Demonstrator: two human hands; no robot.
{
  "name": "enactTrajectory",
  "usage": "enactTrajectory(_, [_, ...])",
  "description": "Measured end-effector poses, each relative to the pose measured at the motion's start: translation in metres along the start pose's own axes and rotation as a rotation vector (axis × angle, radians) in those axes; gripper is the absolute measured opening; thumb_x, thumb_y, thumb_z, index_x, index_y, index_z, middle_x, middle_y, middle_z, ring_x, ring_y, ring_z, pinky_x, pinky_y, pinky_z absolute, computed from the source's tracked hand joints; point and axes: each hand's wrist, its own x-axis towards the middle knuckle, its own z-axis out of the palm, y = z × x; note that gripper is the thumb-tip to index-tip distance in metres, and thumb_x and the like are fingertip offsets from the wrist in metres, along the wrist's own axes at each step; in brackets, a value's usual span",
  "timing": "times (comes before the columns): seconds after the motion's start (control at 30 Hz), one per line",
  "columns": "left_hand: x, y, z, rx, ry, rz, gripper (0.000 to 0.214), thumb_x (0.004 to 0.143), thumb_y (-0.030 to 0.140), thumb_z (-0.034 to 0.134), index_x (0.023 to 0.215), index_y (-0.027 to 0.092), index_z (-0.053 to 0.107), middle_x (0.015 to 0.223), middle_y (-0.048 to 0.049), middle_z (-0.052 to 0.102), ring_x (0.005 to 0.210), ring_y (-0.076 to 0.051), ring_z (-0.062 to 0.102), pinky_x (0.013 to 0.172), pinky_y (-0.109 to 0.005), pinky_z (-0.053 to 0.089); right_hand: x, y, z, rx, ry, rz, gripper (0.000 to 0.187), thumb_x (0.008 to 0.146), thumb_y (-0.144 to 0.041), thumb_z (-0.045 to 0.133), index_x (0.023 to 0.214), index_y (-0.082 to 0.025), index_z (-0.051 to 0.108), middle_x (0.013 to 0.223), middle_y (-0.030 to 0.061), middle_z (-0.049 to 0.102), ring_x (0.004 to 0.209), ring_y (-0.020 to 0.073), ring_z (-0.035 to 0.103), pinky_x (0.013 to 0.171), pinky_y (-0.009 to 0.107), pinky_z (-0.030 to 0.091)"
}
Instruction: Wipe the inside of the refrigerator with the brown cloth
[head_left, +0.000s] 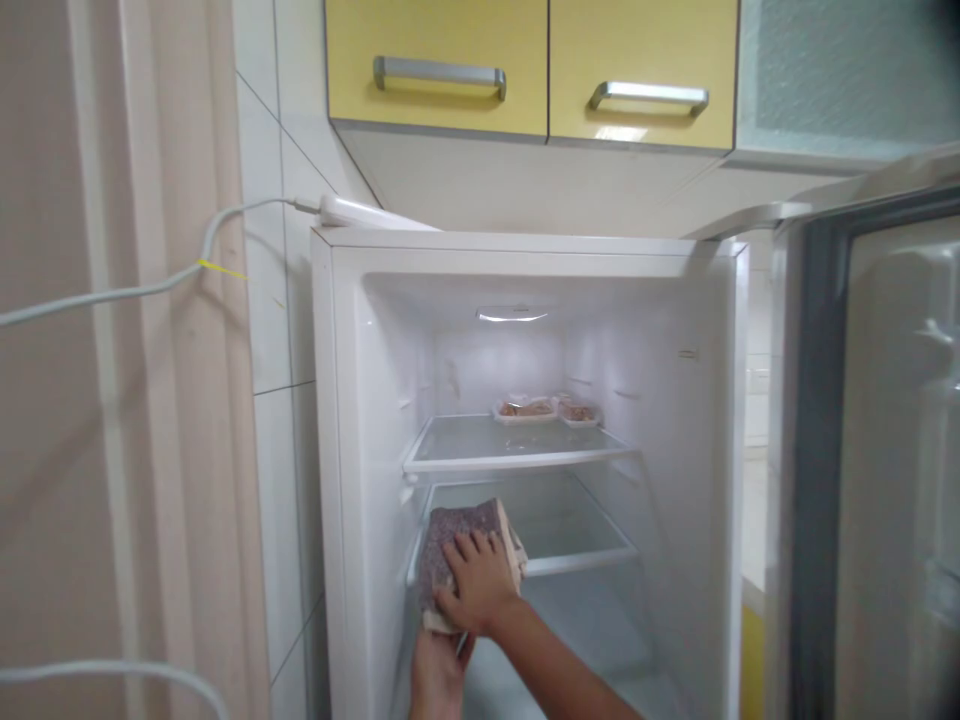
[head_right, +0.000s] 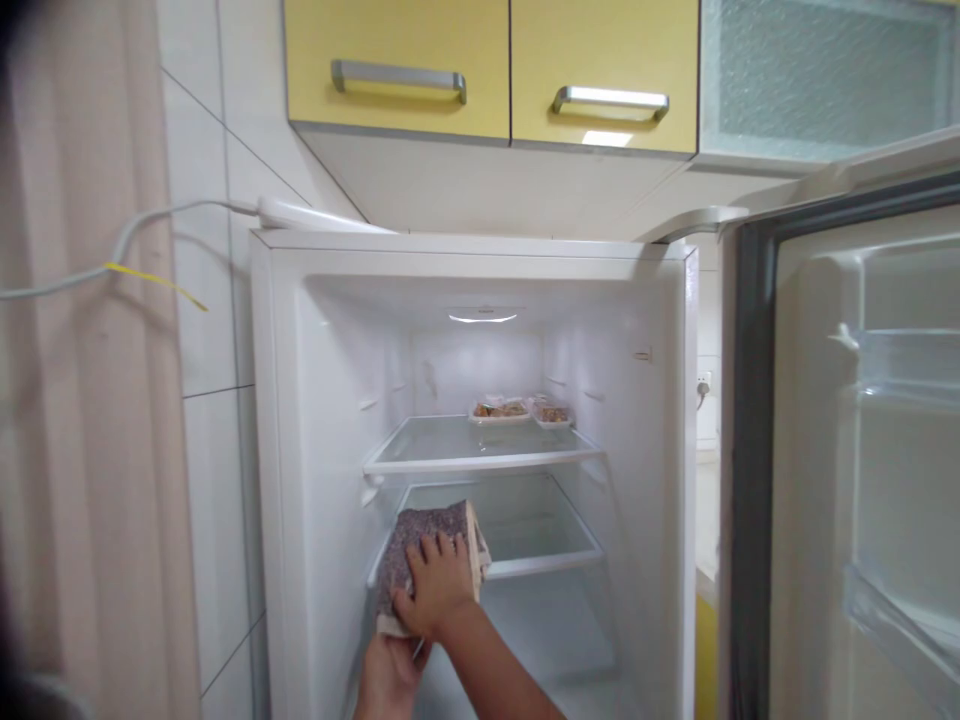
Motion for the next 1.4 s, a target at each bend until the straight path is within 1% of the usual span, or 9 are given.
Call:
enactTrajectory(0.13, [0.001,0.000,-0.022,-0.020,0.086,-0.065,0.014,0.079,0.022,0.052,0.088,0.023,0.062,0.069,0.0004,0.070,0.062,-0.016,0.064,0.062,-0.028,0.049,0.021,-0.033,0.019,-0.071,0.007,-0.065,0.073,0.087,-0.054,0.053,0.149,-0.018,0.039,0.155,0.0187,0.042,0.143,0.0383,0.035,0.116,0.065,0.025])
enactTrajectory(0.27, [-0.011,-0.005,-0.033,0.046,0.108,-0.134,0.012,0.078,0.017,0.054,0.085,0.021,0.062,0.073,-0.0012,0.071,0.059,-0.013,0.063,0.057,-0.025,0.044,0.029,-0.030,0.027,-0.122,0.042,-0.115,0.058,0.090,-0.040,0.054,0.143,-0.017,0.045,0.149,0.0172,0.049,0.139,0.0344,0.042,0.112,0.057,0.036])
enactTrajectory(0.4, [-0.025,-0.002,-0.036,0.118,0.097,-0.236,0.015,0.080,0.016,0.057,0.091,0.019,0.066,0.087,-0.0053,0.076,0.067,-0.013,0.068,0.058,-0.024,0.046,0.015,-0.005,0.020,-0.104,0.064,-0.176,0.046,0.098,-0.023,0.031,0.142,-0.020,0.044,0.146,0.0138,0.053,0.136,0.0286,0.044,0.110,0.053,0.040])
enactTrajectory(0.6, [-0.031,0.003,-0.033,0.179,0.067,-0.204,0.016,0.081,0.018,0.059,0.095,0.019,0.067,0.100,-0.0078,0.077,0.073,-0.013,0.070,0.062,-0.023,0.049,-0.024,0.056,-0.002,-0.084,0.065,-0.150,0.053,0.093,-0.021,0.043,0.146,-0.025,0.042,0.153,0.0087,0.048,0.140,0.0296,0.039,0.115,0.052,0.034])
enactTrajectory(0.8, [-0.031,0.009,0.002,0.130,-0.067,-0.043,0.022,0.086,0.022,0.056,0.106,0.022,0.065,0.119,-0.0092,0.073,0.093,-0.018,0.073,0.074,-0.027,0.053,-0.073,0.140,-0.023,-0.114,0.094,0.139,0.065,0.083,-0.014,0.049,0.146,-0.027,0.045,0.156,0.0049,0.046,0.145,0.0296,0.036,0.121,0.052,0.024])
enactTrajectory(0.97, [-0.029,0.022,0.037,0.184,-0.001,0.032,0.015,0.086,0.025,0.062,0.100,0.021,0.060,0.099,-0.0068,0.072,0.082,-0.018,0.074,0.071,-0.028,0.053,-0.104,0.170,-0.039,-0.112,0.131,0.339,0.069,0.078,-0.016,0.051,0.146,-0.021,0.046,0.157,0.0046,0.043,0.147,0.0283,0.033,0.125,0.045,0.019])
enactTrajectory(1.1, [-0.019,0.030,0.048,0.317,0.046,0.054,0.014,0.082,0.027,0.069,0.086,0.017,0.060,0.080,-0.0057,0.071,0.074,-0.018,0.073,0.064,-0.025,0.051,-0.104,0.163,-0.045,-0.084,0.082,0.448,0.072,0.079,-0.025,0.049,0.149,-0.016,0.042,0.160,0.0059,0.038,0.150,0.0298,0.029,0.124,0.043,0.020])
enactTrajectory(1.23, [-0.003,0.029,0.039,0.409,0.073,0.097,0.017,0.079,0.031,0.071,0.084,0.016,0.064,0.075,-0.0061,0.074,0.067,-0.016,0.071,0.060,-0.025,0.048,-0.086,0.163,-0.046,-0.086,0.038,0.495,0.071,0.084,-0.039,0.046,0.150,-0.013,0.040,0.161,0.0118,0.036,0.149,0.0356,0.029,0.122,0.050,0.021])
enactTrajectory(1.4, [0.019,0.020,0.020,0.442,-0.085,0.222,0.040,0.063,0.049,0.080,0.074,0.011,0.070,0.074,-0.0112,0.076,0.061,-0.017,0.067,0.061,-0.028,0.049,-0.054,0.186,-0.050,-0.083,-0.037,0.469,0.077,0.083,-0.058,0.049,0.147,-0.015,0.046,0.157,0.0150,0.041,0.145,0.0373,0.037,0.118,0.052,0.028])
